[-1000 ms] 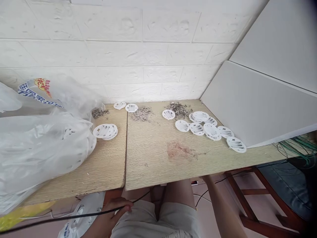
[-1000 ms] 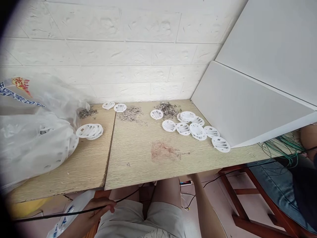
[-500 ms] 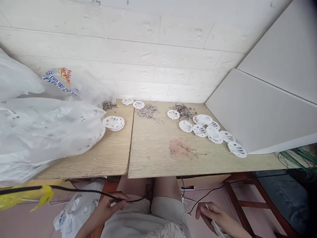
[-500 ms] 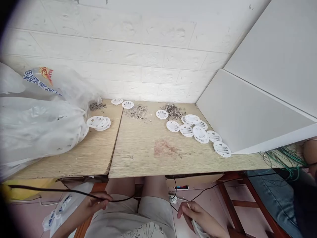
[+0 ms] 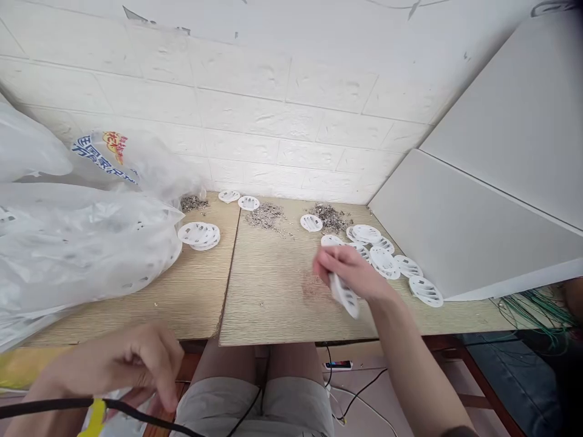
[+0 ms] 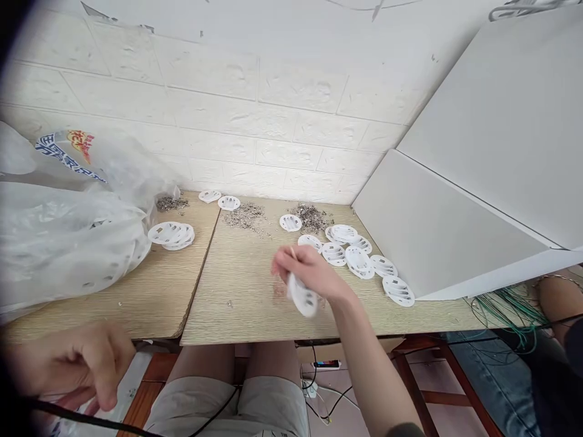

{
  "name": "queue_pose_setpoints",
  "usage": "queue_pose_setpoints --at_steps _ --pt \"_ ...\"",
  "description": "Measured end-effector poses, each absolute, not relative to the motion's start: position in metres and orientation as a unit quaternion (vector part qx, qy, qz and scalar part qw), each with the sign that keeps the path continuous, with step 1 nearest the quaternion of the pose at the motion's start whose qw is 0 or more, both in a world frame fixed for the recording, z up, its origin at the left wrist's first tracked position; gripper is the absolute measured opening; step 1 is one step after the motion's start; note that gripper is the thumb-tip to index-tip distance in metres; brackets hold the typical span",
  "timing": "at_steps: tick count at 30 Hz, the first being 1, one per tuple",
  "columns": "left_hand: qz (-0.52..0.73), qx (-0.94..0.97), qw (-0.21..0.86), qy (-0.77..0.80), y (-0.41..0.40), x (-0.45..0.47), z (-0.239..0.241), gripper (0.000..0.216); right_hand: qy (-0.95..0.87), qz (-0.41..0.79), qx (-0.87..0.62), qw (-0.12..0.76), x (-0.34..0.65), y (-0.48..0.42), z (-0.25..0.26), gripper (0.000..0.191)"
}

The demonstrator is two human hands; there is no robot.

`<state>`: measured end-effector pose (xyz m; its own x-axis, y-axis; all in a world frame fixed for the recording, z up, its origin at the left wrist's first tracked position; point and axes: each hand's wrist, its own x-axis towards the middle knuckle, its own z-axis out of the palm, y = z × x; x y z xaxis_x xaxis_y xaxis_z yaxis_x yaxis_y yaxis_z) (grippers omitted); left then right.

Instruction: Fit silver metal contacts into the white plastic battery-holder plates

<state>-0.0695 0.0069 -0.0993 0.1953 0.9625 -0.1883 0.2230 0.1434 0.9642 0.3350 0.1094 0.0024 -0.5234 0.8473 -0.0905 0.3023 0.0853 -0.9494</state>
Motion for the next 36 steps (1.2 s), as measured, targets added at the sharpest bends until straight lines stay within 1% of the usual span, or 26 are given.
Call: queue_pose_setpoints --at_steps 3,7,9,12,14,17,21,24,29,33,36 --pt "0.388 0.569 0.509 0.516 0.058 -0.015 -0.061 0.05 -0.661 0.497 -0.44 0.35 0.292 0.154 -0.005 0.046" --pt "0.408 0.592 0.495 0.488 0.12 0.048 -0.024 0.052 -0.618 0.472 -0.464 0.424 0.256 0.192 -0.033 0.049" --pt "0.364 0.614 0.513 0.476 0.144 0.071 -0.016 0.054 -0.598 0.454 -0.465 0.469 0.252 0.2 -0.044 0.05" --pt "0.313 0.669 0.508 0.443 0.168 0.101 -0.021 0.061 -0.579 0.423 -0.459 0.525 0.257 0.202 -0.054 0.051" --pt "0.33 0.678 0.496 0.43 0.175 0.116 -0.029 0.058 -0.57 0.413 -0.457 0.544 0.264 0.202 -0.057 0.053" --pt "0.384 0.636 0.52 0.421 0.179 0.127 -0.04 0.041 -0.566 0.441 -0.462 0.521 0.275 0.205 -0.061 0.058" --pt "0.436 0.592 0.503 0.453 0.177 0.122 -0.043 0.038 -0.598 0.454 -0.455 0.478 0.283 0.211 -0.062 0.06" --pt "0.466 0.573 0.481 0.473 0.177 0.113 -0.042 0.039 -0.625 0.426 -0.458 0.468 0.286 0.212 -0.061 0.053" --pt "0.472 0.576 0.462 0.481 0.182 0.103 -0.047 0.042 -0.69 0.372 -0.44 0.438 0.286 0.207 -0.059 0.039" --pt "0.473 0.586 0.435 0.493 0.183 0.104 -0.053 0.035 -0.723 0.292 -0.456 0.429 0.285 0.201 -0.058 0.029" --pt "0.47 0.58 0.432 0.506 0.181 0.108 -0.054 0.03 -0.732 0.247 -0.457 0.44 0.283 0.197 -0.058 0.023"
